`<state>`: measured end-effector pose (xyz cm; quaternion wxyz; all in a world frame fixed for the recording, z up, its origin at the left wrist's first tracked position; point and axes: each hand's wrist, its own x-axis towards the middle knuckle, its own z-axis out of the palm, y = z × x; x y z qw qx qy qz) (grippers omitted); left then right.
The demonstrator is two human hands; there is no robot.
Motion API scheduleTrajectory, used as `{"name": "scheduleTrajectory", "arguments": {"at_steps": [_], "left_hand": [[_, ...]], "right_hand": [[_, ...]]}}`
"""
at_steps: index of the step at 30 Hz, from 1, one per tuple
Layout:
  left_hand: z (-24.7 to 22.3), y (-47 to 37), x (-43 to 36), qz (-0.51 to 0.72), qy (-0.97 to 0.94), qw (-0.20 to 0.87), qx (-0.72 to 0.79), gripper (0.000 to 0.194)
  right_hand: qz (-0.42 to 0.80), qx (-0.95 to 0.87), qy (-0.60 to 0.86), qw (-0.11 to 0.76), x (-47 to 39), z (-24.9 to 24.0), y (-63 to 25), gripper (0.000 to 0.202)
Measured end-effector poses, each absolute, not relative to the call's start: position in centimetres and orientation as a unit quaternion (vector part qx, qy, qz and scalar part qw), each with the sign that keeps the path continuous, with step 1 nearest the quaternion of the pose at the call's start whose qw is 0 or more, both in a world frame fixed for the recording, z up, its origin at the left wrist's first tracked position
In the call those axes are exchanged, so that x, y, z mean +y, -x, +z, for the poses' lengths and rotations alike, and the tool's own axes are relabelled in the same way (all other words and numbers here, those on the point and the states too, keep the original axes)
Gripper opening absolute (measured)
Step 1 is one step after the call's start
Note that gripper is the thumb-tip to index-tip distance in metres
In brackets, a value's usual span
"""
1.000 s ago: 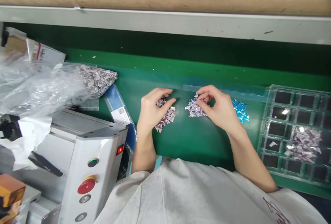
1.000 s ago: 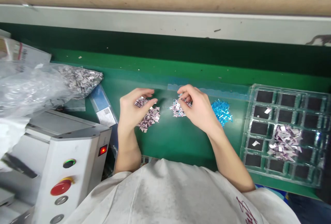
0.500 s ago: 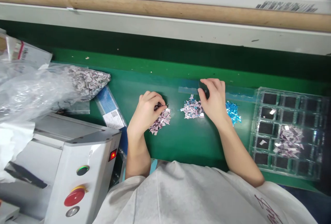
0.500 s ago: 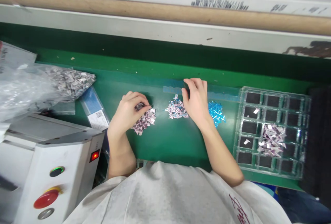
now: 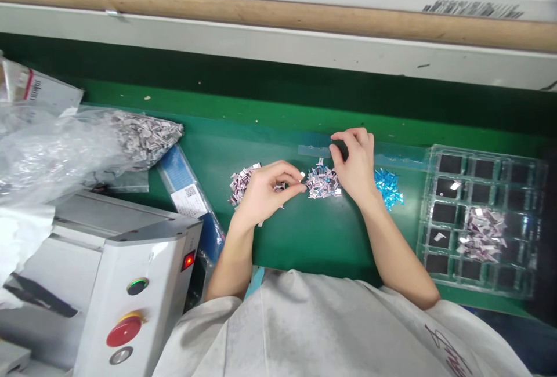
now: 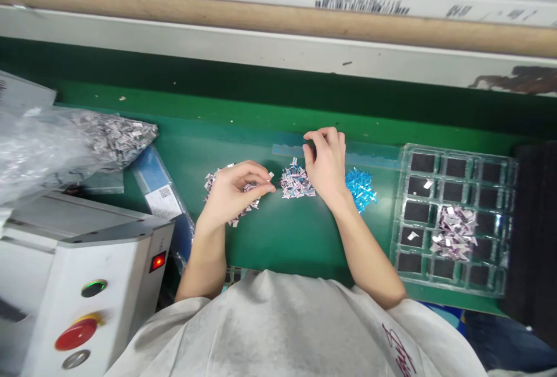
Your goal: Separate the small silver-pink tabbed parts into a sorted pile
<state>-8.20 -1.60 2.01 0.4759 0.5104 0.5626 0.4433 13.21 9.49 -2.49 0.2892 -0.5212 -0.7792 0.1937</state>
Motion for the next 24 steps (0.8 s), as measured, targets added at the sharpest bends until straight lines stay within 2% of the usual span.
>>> {"name": "scheduleTrajectory", "arguments": {"at_steps": [4,7,10,15,24], "left_hand": [[1.7,7.3,-1.4,0.472,-0.472,0.493,0.558,0.014],[1.5,6.7,-1.2,0.504,-0.417,0.474,0.589,0.021],[1.4,6.3,-0.9,0.525,-0.373,0.459,0.612,0.029],[1.1,5.9,-0.8,0.524,-0.37,0.444,0.626,0.029],[0.6,5.9,-1.1,0.519,-0.402,0.426,0.622,0.021]], "right_hand": [[0.203,-0.768,0.521,0.312,9.4,-2.2,-13.2,0.014],[0.232,-0.757,0.502,0.348,8.8,-0.7,-13.3,0.012],[0.322,-0.745,0.462,0.359,7.8,1.3,-13.3,0.008],[0.478,-0.721,0.401,0.301,6.5,3.3,-12.8,0.008],[0.48,-0.721,0.379,0.326,6.1,2.7,-12.3,0.007]]}}
